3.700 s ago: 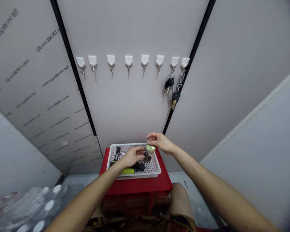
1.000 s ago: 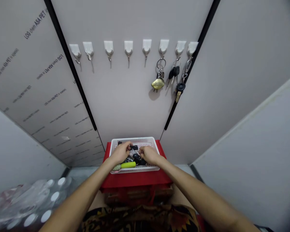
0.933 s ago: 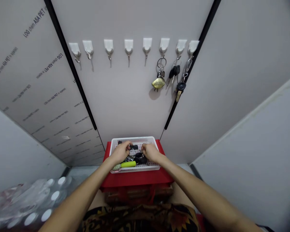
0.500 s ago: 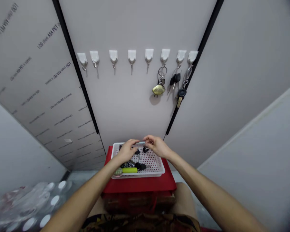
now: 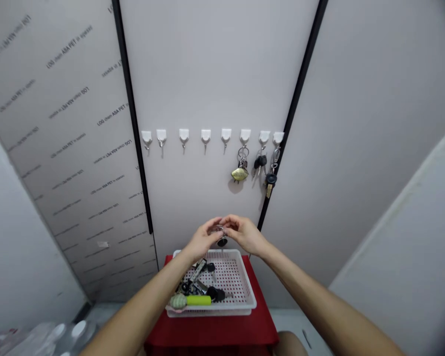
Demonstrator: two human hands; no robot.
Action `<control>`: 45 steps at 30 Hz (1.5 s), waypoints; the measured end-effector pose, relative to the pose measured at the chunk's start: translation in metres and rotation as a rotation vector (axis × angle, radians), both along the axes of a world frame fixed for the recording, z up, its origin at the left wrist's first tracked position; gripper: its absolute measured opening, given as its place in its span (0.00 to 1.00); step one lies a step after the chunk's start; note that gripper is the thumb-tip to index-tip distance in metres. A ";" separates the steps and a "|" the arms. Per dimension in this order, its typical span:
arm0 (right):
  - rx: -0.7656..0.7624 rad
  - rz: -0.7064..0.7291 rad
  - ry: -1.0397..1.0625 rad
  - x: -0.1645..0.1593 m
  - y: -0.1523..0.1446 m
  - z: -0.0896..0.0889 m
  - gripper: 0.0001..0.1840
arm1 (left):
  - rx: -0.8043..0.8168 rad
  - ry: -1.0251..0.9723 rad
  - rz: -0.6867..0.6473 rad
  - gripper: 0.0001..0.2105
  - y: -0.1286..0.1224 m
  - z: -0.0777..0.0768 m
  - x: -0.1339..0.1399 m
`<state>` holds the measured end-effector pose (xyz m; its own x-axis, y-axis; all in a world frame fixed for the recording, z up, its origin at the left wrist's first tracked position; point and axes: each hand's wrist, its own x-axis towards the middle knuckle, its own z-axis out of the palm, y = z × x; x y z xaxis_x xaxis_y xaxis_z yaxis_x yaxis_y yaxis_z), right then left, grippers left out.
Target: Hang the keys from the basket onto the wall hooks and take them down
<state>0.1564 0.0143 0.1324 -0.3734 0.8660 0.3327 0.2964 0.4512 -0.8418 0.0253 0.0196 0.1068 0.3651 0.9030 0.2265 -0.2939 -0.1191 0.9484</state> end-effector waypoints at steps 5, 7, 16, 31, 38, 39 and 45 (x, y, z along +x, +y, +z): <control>0.134 -0.149 0.005 -0.003 0.003 0.010 0.06 | -0.173 -0.048 -0.020 0.09 0.003 0.016 -0.003; 0.161 -0.173 0.035 -0.003 0.004 0.012 0.06 | -0.247 -0.093 -0.079 0.09 0.003 0.016 -0.006; 0.034 -0.101 0.142 -0.008 0.000 0.015 0.07 | -0.276 -0.110 -0.203 0.09 0.001 0.010 -0.014; -0.072 -0.081 0.243 -0.011 -0.006 0.009 0.07 | -0.201 0.039 -0.183 0.08 -0.003 0.010 -0.014; -0.118 -0.075 0.327 -0.011 -0.010 0.006 0.07 | -0.274 0.091 -0.195 0.07 -0.008 0.017 -0.014; -0.179 -0.032 0.305 -0.009 -0.011 0.005 0.07 | -0.293 0.099 -0.216 0.07 -0.008 0.015 -0.015; -0.354 0.235 0.141 0.000 -0.020 0.004 0.10 | -0.370 0.029 -0.295 0.08 -0.008 0.004 -0.024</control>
<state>0.1564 -0.0060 0.1365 -0.5456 0.8329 0.0926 0.0915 0.1690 -0.9814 0.0017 0.0113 0.1106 0.6194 0.7781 -0.1047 -0.2374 0.3127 0.9197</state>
